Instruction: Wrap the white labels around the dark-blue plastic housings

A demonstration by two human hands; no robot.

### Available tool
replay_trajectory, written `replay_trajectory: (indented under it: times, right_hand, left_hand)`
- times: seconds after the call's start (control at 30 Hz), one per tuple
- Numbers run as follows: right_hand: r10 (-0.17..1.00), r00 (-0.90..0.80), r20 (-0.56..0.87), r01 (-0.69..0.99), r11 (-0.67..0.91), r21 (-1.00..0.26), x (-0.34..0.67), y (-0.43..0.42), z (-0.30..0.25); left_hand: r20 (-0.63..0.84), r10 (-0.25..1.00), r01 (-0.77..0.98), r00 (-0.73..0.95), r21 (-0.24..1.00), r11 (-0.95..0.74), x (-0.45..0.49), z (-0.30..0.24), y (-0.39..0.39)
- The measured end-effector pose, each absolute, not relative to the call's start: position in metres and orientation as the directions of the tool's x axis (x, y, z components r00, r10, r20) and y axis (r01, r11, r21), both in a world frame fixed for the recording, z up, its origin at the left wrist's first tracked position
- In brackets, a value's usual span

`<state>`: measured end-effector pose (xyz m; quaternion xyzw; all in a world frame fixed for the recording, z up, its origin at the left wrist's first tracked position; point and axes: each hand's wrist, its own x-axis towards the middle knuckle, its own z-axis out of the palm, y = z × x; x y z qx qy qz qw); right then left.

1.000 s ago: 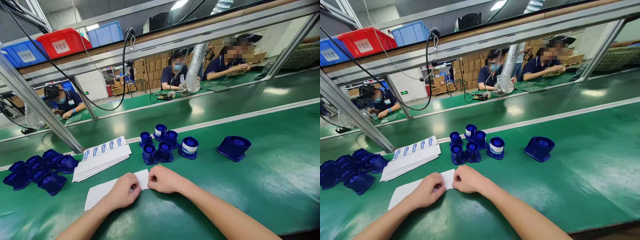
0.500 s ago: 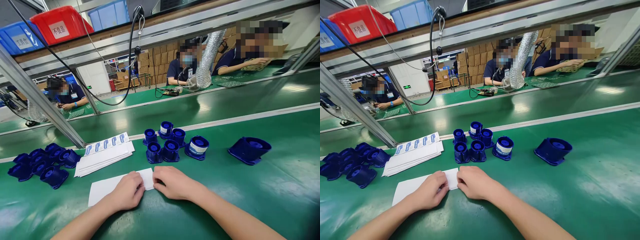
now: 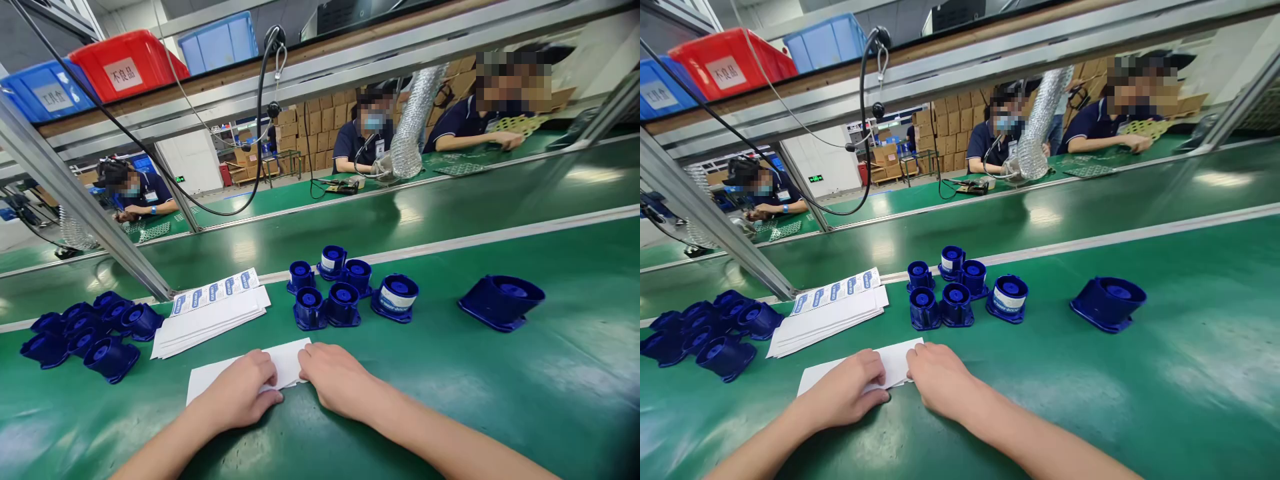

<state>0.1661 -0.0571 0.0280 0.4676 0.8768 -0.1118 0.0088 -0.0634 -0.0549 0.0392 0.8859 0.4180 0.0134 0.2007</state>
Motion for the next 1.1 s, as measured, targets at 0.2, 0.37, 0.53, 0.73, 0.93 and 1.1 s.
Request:
replay_trajectory:
  times: [0.2, 0.37, 0.53, 0.73, 0.93, 1.1]
  right_hand:
    - [0.809, -0.575, -0.118, 0.814, 0.552, -0.183, 0.175, -0.058, 0.029]
    - [0.763, -0.645, -0.045, 0.751, 0.622, -0.222, 0.167, -0.057, 0.021]
    - [0.778, -0.628, -0.04, 0.764, 0.606, -0.221, 0.157, -0.055, 0.016]
    - [0.791, -0.61, -0.046, 0.78, 0.589, -0.214, 0.156, -0.054, 0.02]
    - [0.802, -0.594, -0.059, 0.792, 0.571, -0.217, 0.157, -0.055, 0.022]
    - [0.793, -0.601, -0.103, 0.79, 0.569, -0.228, 0.167, -0.061, 0.029]
  left_hand:
    - [-0.156, 0.665, 0.681, 0.73, 0.25, -0.688, -0.055, 0.041, -0.055]
    - [-0.147, 0.696, 0.699, 0.703, 0.327, -0.636, -0.049, 0.04, -0.052]
    - [-0.135, 0.735, 0.717, 0.665, 0.389, -0.578, -0.049, 0.04, -0.048]
    - [-0.161, 0.755, 0.721, 0.635, 0.475, -0.505, -0.059, 0.043, -0.04]
    - [-0.154, 0.771, 0.758, 0.618, 0.379, -0.531, -0.062, 0.043, -0.052]
    - [-0.17, 0.725, 0.734, 0.668, 0.314, -0.602, -0.046, 0.032, -0.062]
